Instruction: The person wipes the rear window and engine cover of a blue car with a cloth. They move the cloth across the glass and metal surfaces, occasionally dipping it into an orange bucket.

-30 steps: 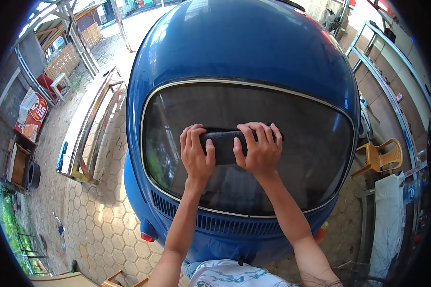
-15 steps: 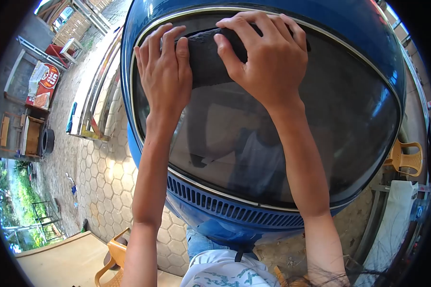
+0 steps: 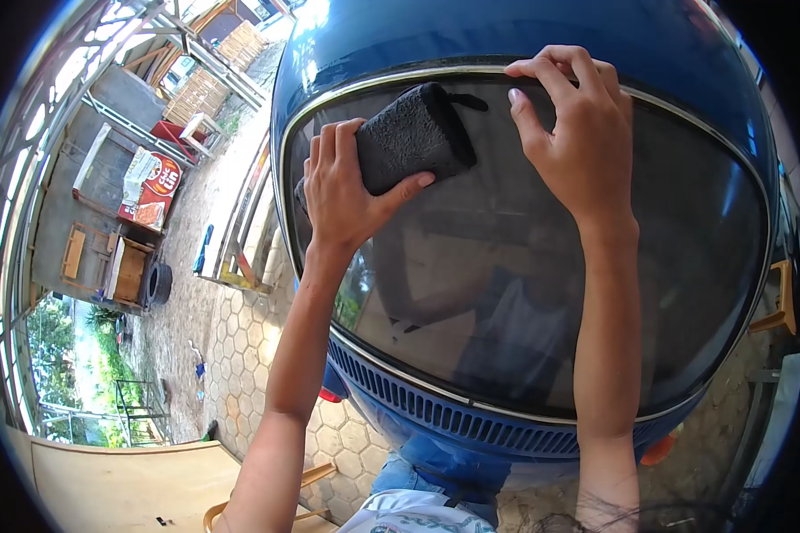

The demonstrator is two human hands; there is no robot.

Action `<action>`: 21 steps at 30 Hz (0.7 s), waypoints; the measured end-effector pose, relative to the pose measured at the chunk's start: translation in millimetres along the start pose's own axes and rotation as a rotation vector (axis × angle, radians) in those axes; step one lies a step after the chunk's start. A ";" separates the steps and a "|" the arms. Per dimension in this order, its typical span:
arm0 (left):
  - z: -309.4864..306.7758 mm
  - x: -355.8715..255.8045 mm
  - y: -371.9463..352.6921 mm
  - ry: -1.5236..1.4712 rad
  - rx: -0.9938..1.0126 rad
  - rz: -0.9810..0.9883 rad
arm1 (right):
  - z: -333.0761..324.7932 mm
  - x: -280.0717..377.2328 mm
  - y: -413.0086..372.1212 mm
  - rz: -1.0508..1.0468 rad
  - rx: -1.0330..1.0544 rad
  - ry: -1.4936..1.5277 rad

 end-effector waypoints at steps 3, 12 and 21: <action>1.2 0.9 -0.9 0.019 0.011 -0.013 | -6.2 -12.7 -1.7 0.084 -0.050 -0.201; -6.9 5.9 -25.9 -0.020 0.036 -0.019 | -0.2 -24.4 -5.1 0.067 0.024 -0.150; -44.3 -36.9 -143.8 -0.074 0.244 0.044 | -12.8 -16.0 -1.6 -0.011 -0.044 -0.171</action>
Point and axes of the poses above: each hand's wrist, its own y-axis towards the middle knuckle, its own z-axis out of the palm, x = y × z, the point moved 8 cm from there along y, towards the middle knuckle, and after that the axes turned 5 degrees about -x, right-handed, at the moved point
